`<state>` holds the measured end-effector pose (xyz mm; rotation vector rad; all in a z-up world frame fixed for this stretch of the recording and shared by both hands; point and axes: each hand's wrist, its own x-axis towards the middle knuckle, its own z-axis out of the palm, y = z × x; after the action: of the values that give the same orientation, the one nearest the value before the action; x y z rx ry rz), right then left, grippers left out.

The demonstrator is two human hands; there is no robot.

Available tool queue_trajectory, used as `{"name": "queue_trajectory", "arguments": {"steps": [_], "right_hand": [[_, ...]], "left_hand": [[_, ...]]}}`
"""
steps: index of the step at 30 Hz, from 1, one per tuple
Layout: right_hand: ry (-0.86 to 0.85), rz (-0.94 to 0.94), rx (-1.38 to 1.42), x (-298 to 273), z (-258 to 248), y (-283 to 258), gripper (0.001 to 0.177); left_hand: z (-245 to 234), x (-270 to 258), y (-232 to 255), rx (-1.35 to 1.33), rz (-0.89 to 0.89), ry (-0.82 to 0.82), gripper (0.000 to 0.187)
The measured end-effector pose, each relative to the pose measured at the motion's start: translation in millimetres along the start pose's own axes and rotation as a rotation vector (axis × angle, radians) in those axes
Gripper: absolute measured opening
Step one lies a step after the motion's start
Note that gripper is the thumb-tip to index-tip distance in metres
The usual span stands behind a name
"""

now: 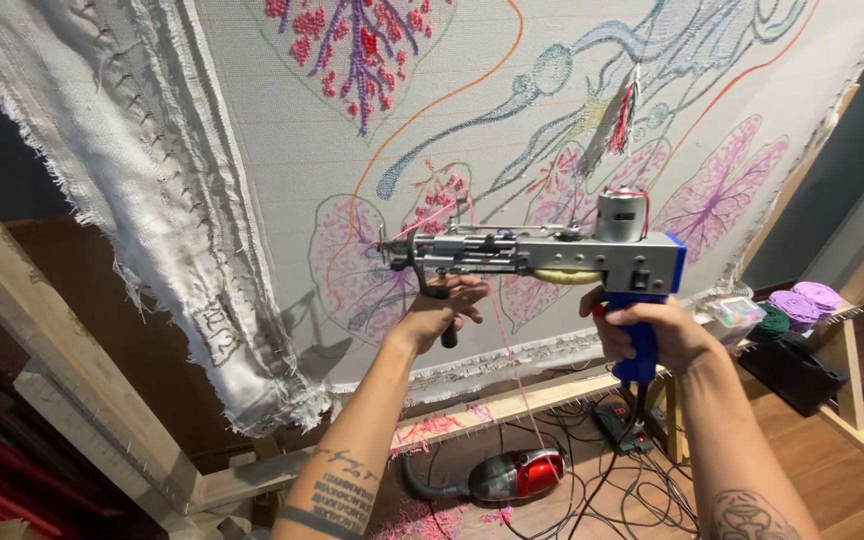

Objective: Tufting a rug using a tufting gun on a vertical canvas frame.

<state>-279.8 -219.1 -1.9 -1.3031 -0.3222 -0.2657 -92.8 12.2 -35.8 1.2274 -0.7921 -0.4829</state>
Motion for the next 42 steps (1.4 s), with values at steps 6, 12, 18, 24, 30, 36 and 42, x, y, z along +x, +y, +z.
{"name": "queue_trajectory", "arguments": {"steps": [6,12,18,24,30,36,42], "right_hand": [[-0.072,0.052,0.078,-1,-9,9,0.033],[-0.096,0.081,0.097,-6,-4,5,0.037],[-0.119,0.074,0.108,-7,-4,11,0.040],[-0.165,0.071,0.127,-8,6,10,0.042],[-0.182,0.061,0.127,-10,-2,19,0.045],[-0.133,0.048,0.103,-8,-19,29,0.052],[-0.128,0.056,0.110,-14,-9,21,0.044]], "left_hand": [[10,-28,21,-0.007,-0.047,-0.024,0.032],[6,-29,16,-0.003,-0.050,-0.078,0.051],[4,-30,11,0.019,-0.004,-0.074,0.034],[3,-37,16,0.042,-0.030,-0.056,0.028],[3,-42,28,0.228,-0.056,-0.134,0.021],[-4,-42,22,0.215,-0.062,-0.132,0.013],[3,-42,25,0.233,-0.069,-0.128,0.016]]}}
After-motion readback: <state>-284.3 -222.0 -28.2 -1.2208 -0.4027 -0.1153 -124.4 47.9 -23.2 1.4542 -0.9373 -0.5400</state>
